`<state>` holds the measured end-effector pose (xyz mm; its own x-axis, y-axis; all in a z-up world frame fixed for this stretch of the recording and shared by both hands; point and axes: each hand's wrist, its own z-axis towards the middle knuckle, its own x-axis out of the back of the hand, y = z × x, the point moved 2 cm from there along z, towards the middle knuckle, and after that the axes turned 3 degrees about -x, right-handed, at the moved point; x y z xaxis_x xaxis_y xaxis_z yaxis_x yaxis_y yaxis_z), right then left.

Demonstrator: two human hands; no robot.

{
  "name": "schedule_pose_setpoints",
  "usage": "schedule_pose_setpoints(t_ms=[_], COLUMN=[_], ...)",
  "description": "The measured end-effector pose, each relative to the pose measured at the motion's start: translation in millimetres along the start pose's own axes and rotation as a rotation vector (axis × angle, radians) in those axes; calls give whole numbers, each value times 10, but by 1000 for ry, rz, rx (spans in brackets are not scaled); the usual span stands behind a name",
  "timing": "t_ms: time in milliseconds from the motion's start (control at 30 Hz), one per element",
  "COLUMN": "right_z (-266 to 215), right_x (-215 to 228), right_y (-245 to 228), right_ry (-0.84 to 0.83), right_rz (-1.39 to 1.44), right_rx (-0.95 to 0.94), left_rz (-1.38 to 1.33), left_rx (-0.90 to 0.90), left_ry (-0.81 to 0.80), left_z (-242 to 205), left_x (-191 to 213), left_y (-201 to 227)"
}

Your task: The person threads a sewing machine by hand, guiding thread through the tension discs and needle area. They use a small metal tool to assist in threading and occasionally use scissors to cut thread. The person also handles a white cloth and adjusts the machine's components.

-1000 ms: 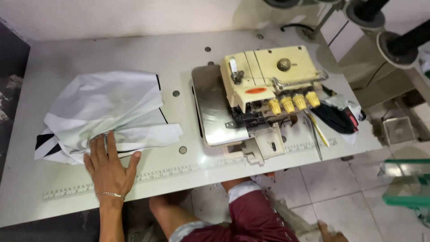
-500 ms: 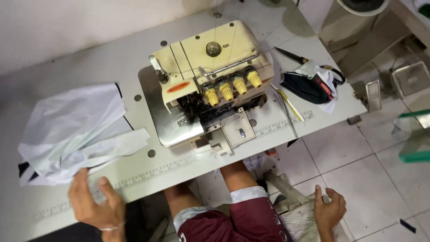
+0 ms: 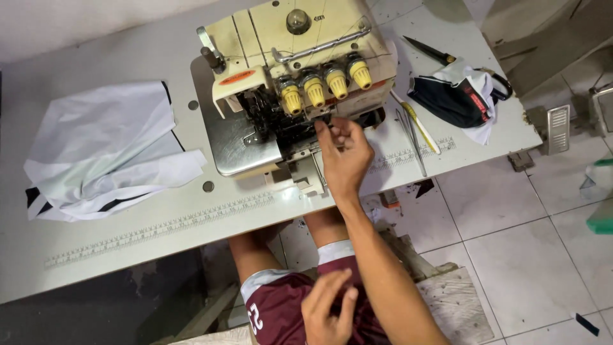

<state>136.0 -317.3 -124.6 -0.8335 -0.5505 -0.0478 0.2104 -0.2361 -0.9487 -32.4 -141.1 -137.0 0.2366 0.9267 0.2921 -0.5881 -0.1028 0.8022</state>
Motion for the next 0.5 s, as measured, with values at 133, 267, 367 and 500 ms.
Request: schedule_pose_setpoints(t_ms=[133, 267, 367, 500], right_z=[29, 65, 109, 122], right_x=[-172, -147, -106, 18], right_y=[169, 172, 220, 224], right_ry=[122, 97, 82, 64], right_rz=[162, 138, 64, -172], right_rx=[-135, -68, -11, 218], left_rz=[36, 225, 260, 351], left_rx=[226, 347, 331, 387], left_ry=[0, 17, 20, -7], left_z=[-588, -1001, -910, -563], left_x=[87, 382, 618, 842], left_y=[-160, -482, -663, -725])
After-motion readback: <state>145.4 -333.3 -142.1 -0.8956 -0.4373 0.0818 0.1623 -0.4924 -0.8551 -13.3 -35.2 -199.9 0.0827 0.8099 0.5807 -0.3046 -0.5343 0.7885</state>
